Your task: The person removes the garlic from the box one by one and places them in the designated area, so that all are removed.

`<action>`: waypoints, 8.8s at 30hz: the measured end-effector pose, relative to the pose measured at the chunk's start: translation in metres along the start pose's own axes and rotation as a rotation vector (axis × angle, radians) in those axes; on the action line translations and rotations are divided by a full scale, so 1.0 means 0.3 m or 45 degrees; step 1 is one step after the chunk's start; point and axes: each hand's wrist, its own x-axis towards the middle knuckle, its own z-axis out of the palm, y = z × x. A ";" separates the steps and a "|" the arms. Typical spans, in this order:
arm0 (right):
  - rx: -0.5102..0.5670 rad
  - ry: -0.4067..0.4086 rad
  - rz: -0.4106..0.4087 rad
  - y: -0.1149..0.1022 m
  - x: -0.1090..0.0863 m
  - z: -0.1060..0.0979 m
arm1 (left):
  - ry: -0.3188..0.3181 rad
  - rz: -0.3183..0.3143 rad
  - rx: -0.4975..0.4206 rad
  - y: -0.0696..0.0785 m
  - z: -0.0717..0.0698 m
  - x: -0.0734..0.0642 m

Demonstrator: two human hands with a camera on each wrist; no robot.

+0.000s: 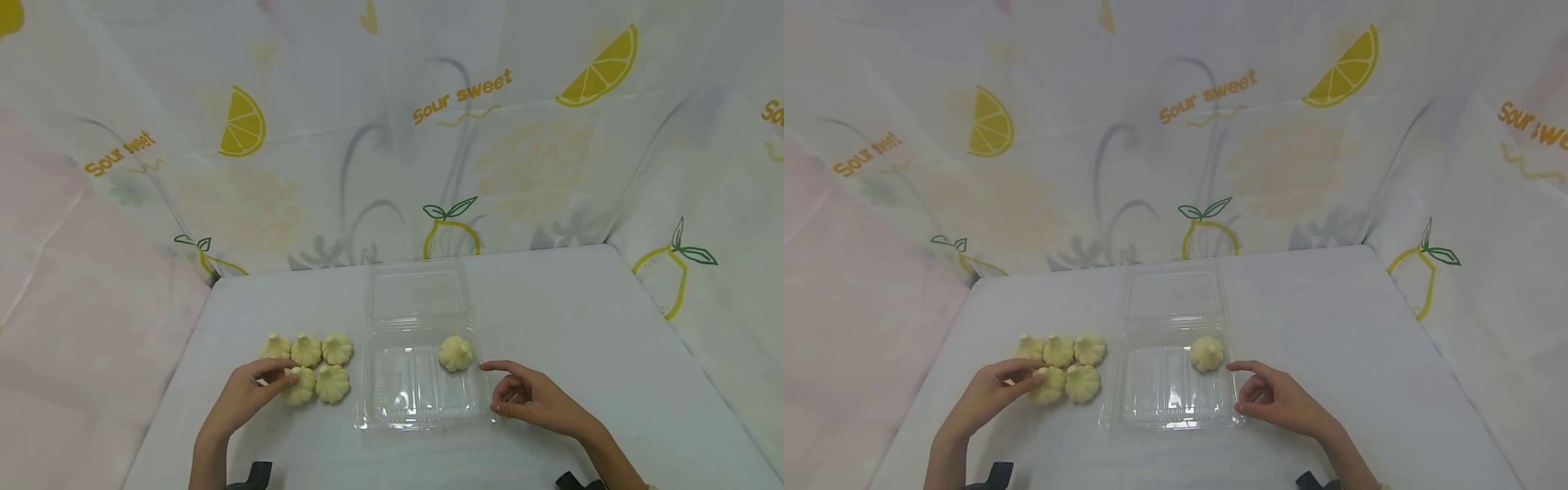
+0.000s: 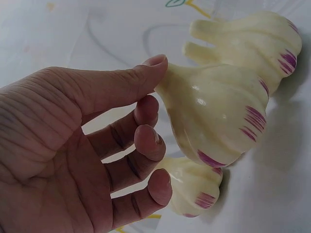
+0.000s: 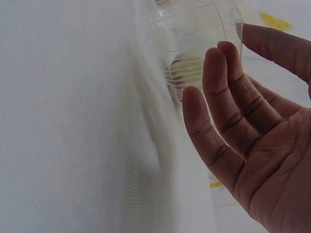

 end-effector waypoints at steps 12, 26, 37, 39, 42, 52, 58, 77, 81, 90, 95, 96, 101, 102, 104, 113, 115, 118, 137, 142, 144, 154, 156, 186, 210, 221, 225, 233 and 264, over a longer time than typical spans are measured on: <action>0.005 -0.002 -0.014 0.001 0.000 0.000 | -0.044 -0.033 -0.014 -0.024 0.004 0.007; 0.016 -0.004 -0.025 0.004 0.000 -0.001 | -0.082 -0.063 -0.015 -0.057 0.003 0.008; 0.027 0.002 -0.013 0.009 0.000 -0.001 | -0.035 0.041 0.037 -0.014 -0.005 0.010; 0.027 0.003 -0.007 0.009 0.000 0.001 | -0.025 0.075 0.049 -0.001 -0.006 0.011; 0.028 0.004 -0.007 0.010 0.000 0.003 | -0.019 0.119 0.046 0.021 -0.005 0.014; 0.031 0.001 0.005 0.003 -0.001 0.002 | -0.034 0.199 0.011 0.084 0.013 0.043; 0.029 -0.003 -0.001 0.001 0.001 0.001 | -0.051 0.239 -0.023 0.110 0.032 0.069; 0.028 0.003 -0.033 -0.002 0.002 0.002 | -0.120 0.321 -0.142 0.188 0.111 0.141; 0.026 0.004 -0.031 -0.004 0.004 0.002 | -0.126 0.330 -0.158 0.200 0.124 0.153; 0.026 0.005 -0.026 -0.003 0.003 0.004 | -0.150 0.376 -0.178 0.213 0.162 0.183; 0.033 0.000 -0.028 -0.001 0.003 0.003 | -0.150 0.396 -0.190 0.221 0.186 0.199; 0.034 -0.001 -0.029 -0.001 0.003 0.003 | -0.152 0.392 -0.194 0.224 0.190 0.202; 0.042 0.000 -0.026 0.002 0.002 0.004 | -0.171 0.383 -0.199 0.242 0.213 0.219; 0.043 0.001 -0.026 0.003 0.002 0.004 | -0.177 0.382 -0.197 0.244 0.218 0.222; 0.045 0.003 -0.028 0.002 0.002 0.005 | -0.188 0.384 -0.198 0.250 0.228 0.228; 0.037 0.004 -0.050 0.001 0.004 0.006 | -0.207 0.385 -0.185 0.273 0.267 0.250; 0.036 0.003 -0.052 0.001 0.004 0.006 | -0.210 0.388 -0.171 0.278 0.276 0.256; 0.037 0.006 -0.046 0.000 0.004 0.005 | -0.218 0.394 -0.166 0.284 0.289 0.265; 0.041 0.009 -0.052 0.003 0.003 0.003 | -0.257 0.400 -0.240 0.330 0.384 0.304; 0.041 0.011 -0.054 0.002 0.001 0.004 | -0.241 0.395 -0.219 0.334 0.406 0.313; 0.040 0.013 -0.057 0.002 0.000 0.004 | -0.231 0.389 -0.210 0.338 0.415 0.315; 0.043 0.010 -0.058 0.007 0.003 0.004 | -0.218 0.353 -0.208 0.363 0.447 0.318; 0.046 0.010 -0.052 0.009 0.004 0.003 | -0.221 0.354 -0.216 0.368 0.454 0.322; 0.029 0.014 -0.039 0.010 0.012 0.003 | -0.262 0.291 -0.253 0.418 0.553 0.362; 0.037 0.010 0.000 0.008 0.015 0.009 | -0.376 0.222 -0.189 0.456 0.603 0.381; 0.031 0.011 0.005 0.005 0.014 0.008 | -0.448 0.198 -0.181 0.472 0.609 0.384; 0.037 0.007 -0.003 0.004 0.015 0.008 | -0.472 0.176 -0.177 0.469 0.616 0.383; 0.026 0.008 -0.023 0.006 0.016 0.009 | -0.478 0.178 -0.181 0.468 0.619 0.379; 0.002 0.015 -0.025 -0.002 0.019 0.010 | -0.422 0.214 0.055 0.480 0.634 0.376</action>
